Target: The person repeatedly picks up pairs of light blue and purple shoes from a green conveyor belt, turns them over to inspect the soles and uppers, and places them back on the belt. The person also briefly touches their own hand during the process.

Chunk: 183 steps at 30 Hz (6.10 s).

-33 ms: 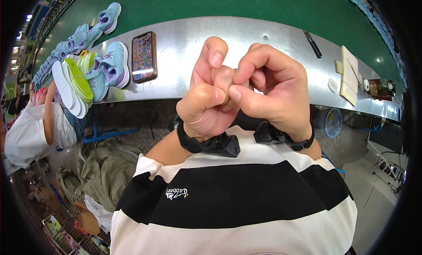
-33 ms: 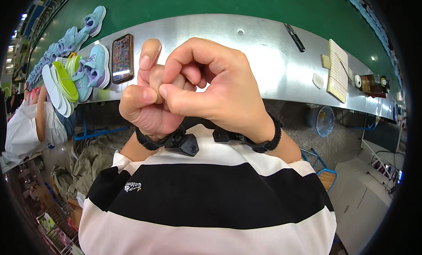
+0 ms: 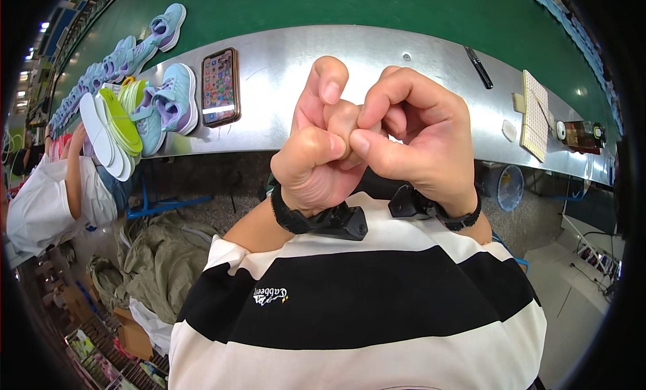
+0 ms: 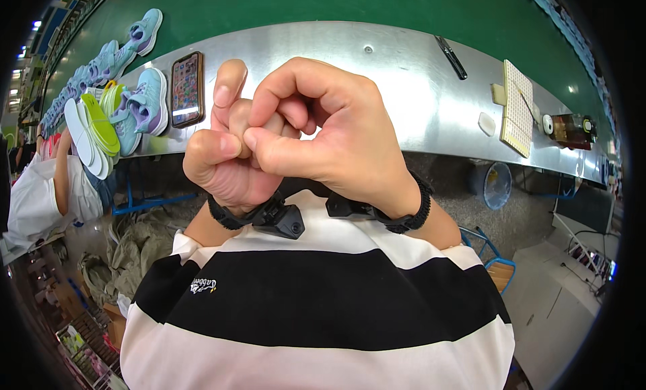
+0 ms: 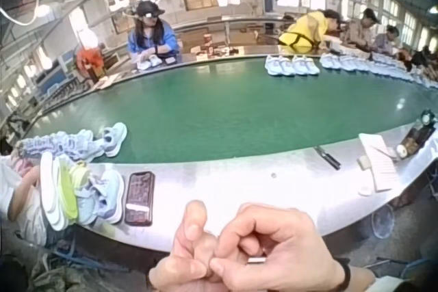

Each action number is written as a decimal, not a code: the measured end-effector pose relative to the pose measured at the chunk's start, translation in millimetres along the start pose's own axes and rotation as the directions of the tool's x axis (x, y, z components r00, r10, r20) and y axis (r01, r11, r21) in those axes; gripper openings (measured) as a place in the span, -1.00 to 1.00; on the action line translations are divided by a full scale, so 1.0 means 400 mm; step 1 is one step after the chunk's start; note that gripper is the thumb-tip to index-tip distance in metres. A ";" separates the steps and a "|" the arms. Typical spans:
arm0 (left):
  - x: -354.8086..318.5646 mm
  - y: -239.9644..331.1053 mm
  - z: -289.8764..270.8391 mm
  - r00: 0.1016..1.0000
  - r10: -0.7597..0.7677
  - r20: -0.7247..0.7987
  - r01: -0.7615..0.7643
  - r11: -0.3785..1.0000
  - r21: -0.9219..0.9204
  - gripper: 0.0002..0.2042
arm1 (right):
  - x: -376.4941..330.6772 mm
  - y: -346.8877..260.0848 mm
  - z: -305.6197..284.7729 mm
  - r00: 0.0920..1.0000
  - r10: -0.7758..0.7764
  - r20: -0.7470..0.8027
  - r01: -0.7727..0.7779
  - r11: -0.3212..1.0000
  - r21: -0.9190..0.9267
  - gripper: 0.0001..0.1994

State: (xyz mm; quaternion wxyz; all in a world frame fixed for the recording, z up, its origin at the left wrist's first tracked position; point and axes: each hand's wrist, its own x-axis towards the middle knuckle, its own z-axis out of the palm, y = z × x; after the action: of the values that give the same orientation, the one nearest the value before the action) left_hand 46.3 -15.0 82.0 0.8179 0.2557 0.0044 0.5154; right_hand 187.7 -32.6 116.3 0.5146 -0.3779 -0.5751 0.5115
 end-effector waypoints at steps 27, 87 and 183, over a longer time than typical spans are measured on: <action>-0.008 -0.011 0.002 0.998 0.056 -0.001 -0.056 0.998 0.022 -0.67 | -0.002 0.003 0.004 0.999 -0.040 -0.018 0.040 0.998 -0.045 -0.83; 0.018 0.007 -0.002 0.995 -0.053 0.080 0.072 0.962 -0.262 -0.73 | 0.010 0.064 -0.004 0.985 -0.170 -0.002 0.168 0.970 0.174 -0.73; 0.324 0.370 -0.320 0.974 0.101 -0.203 0.213 -0.718 0.663 -0.61 | -0.050 0.237 -0.189 0.981 0.152 -0.124 -0.191 0.888 -0.418 -0.55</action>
State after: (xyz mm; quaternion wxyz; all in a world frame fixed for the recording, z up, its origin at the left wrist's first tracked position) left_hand -52.2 197.6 66.5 0.1021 0.8049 0.5666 0.1439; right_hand 256.7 -18.6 15.5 0.3966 -0.5528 -0.6146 0.3993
